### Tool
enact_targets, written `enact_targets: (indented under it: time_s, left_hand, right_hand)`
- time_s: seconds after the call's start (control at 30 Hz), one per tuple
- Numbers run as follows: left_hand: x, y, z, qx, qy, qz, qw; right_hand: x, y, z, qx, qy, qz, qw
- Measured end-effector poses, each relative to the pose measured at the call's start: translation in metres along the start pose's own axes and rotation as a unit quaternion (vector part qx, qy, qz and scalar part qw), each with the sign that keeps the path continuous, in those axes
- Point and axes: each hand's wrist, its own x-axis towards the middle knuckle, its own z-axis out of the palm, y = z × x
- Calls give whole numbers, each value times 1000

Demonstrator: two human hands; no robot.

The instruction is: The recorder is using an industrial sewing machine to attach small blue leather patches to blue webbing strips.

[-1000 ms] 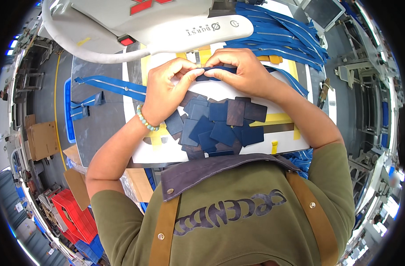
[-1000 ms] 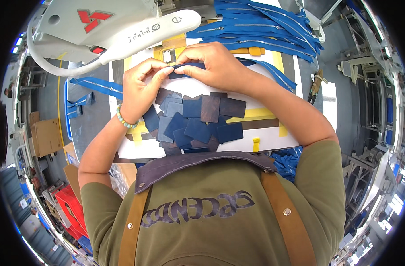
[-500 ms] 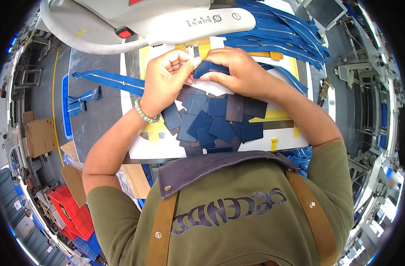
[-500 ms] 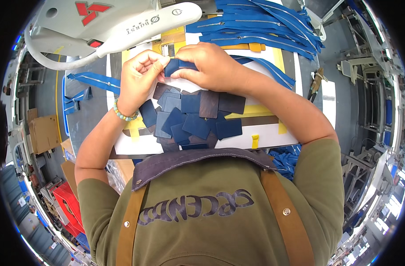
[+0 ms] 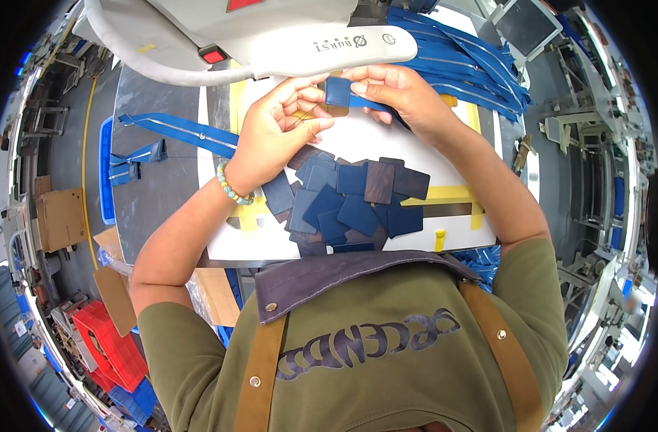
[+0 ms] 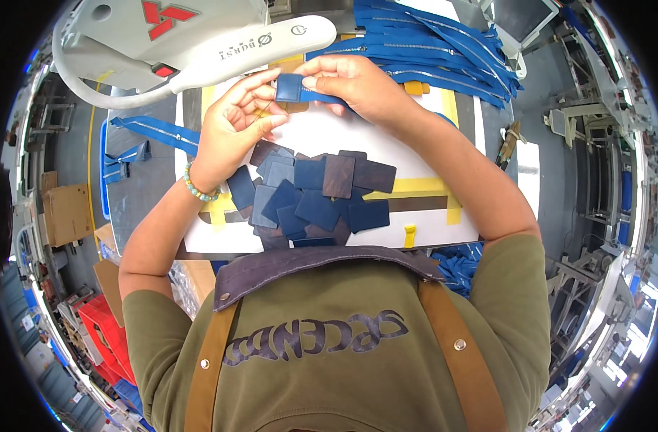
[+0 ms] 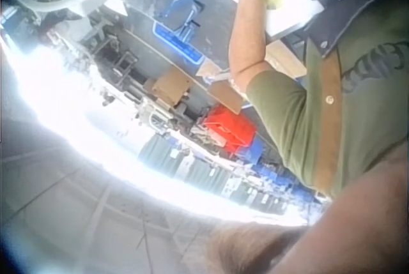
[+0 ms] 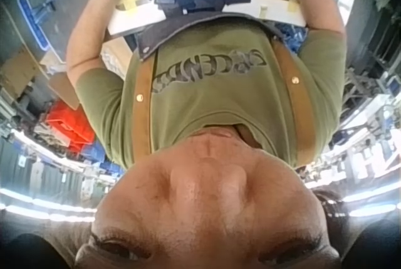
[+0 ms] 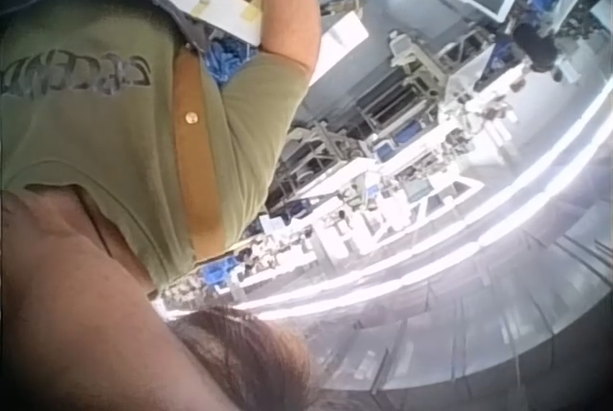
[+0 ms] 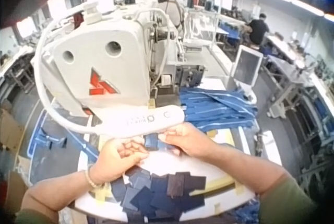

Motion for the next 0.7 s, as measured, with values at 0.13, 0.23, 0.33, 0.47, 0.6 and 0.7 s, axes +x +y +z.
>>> enact_targets:
  time_s: [0.13,0.23,0.33,0.47,0.6,0.7]
  left_hand:
    - [-1,-13,-7,26,19,6,999]
    - [0,-14,-8,87,52,9,995]
    - [-1,-12,-7,118,58,16,991]
    - [-1,-11,-6,110,66,-1,992]
    - [-2,-9,-8,100,57,-23,993]
    - [-3,-10,-9,99,53,-23,993]
  right_hand:
    - [-4,-3,7,-98,-31,-2,995]
    - [-6,1,14,-96,-49,-46,993]
    - [-10,2,14,-103,-46,-60,992]
    - [-12,4,13,-96,-6,-131,987]
    - [-7,11,16,-277,56,-302,911]
    - [-6,16,17,-289,73,-322,899]
